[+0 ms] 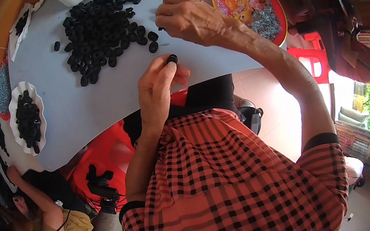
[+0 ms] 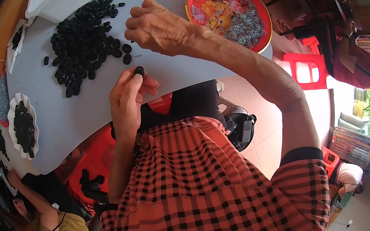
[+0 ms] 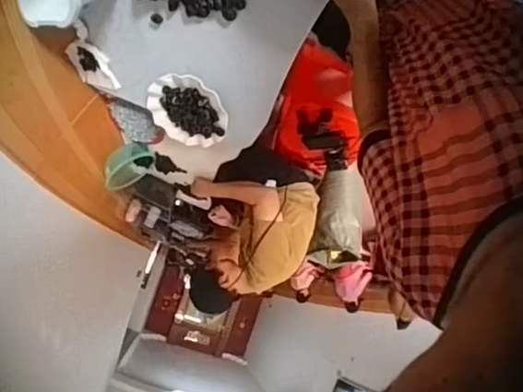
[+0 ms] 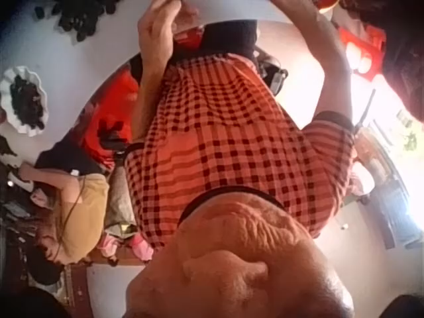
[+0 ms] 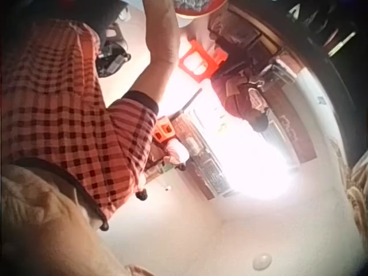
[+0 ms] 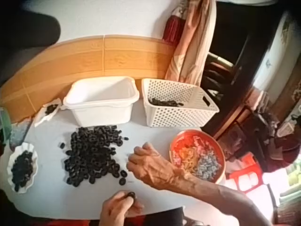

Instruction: The person inserts small metal pieces from a tray into black rubber components by hand.

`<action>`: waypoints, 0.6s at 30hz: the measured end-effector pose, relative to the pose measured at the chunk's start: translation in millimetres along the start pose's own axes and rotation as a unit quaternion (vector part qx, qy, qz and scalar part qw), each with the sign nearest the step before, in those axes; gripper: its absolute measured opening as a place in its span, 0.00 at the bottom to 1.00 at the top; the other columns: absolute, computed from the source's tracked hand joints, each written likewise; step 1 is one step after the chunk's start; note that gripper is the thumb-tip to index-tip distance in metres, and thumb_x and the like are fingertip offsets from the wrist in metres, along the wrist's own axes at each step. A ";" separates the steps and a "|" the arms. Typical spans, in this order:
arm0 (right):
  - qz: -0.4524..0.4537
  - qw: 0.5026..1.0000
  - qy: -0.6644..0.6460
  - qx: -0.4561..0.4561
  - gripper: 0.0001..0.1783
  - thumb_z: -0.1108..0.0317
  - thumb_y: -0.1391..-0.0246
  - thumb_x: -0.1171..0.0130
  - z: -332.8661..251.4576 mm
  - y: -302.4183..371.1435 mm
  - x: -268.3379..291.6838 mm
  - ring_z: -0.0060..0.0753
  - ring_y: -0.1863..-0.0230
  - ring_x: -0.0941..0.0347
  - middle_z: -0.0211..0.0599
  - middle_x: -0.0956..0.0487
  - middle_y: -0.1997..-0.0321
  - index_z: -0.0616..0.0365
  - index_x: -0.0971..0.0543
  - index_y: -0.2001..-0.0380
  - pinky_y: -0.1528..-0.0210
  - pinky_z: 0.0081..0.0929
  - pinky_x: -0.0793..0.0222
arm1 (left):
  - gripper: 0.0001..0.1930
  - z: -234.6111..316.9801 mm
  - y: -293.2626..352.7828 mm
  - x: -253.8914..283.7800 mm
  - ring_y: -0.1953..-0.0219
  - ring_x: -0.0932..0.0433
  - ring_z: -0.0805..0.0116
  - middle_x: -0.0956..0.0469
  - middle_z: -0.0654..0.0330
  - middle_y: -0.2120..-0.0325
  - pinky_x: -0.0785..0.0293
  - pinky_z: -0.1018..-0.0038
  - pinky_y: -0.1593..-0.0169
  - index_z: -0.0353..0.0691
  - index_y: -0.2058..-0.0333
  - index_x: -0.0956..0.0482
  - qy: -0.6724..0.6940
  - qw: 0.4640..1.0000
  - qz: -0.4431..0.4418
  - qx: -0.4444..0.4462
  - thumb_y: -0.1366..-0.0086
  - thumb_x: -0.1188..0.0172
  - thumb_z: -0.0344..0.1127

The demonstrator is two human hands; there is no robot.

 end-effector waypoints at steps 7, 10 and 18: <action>-0.062 0.921 -0.366 -0.118 0.05 0.77 0.54 0.40 -15.5 27.7 15.3 0.33 0.70 0.22 0.36 0.21 0.74 0.65 0.23 0.71 0.66 0.30 0.26 | 0.13 -3.9 -8.7 0.2 0.69 0.25 0.72 0.21 0.55 0.72 0.29 0.76 0.61 0.29 0.59 0.25 0.118 0.992 -0.027 0.043 0.33 0.52 0.34; -0.063 0.867 -0.456 -0.188 0.08 0.75 0.50 0.39 -6.2 46.2 4.1 0.23 0.68 0.23 0.33 0.21 0.72 0.64 0.21 0.65 0.63 0.22 0.26 | 0.13 -3.7 -8.6 -1.6 0.67 0.24 0.67 0.23 0.53 0.71 0.29 0.73 0.61 0.29 0.58 0.27 0.094 0.994 -0.044 0.032 0.33 0.54 0.33; 0.053 0.705 -0.642 -0.297 0.08 0.72 0.46 0.38 0.1 67.2 -8.4 0.13 0.67 0.30 0.26 0.23 0.69 0.63 0.21 0.63 0.62 0.16 0.32 | 0.15 0.9 -7.0 -6.6 0.74 0.27 0.74 0.22 0.57 0.74 0.28 0.77 0.65 0.31 0.58 0.25 -0.076 0.996 -0.034 -0.009 0.31 0.51 0.38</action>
Point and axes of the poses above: each hand's wrist, its own y-axis away from the middle knuckle, its own x-axis out of the back of the hand, z = x × y, the point moved 8 cm from there along -y, towards the middle knuckle
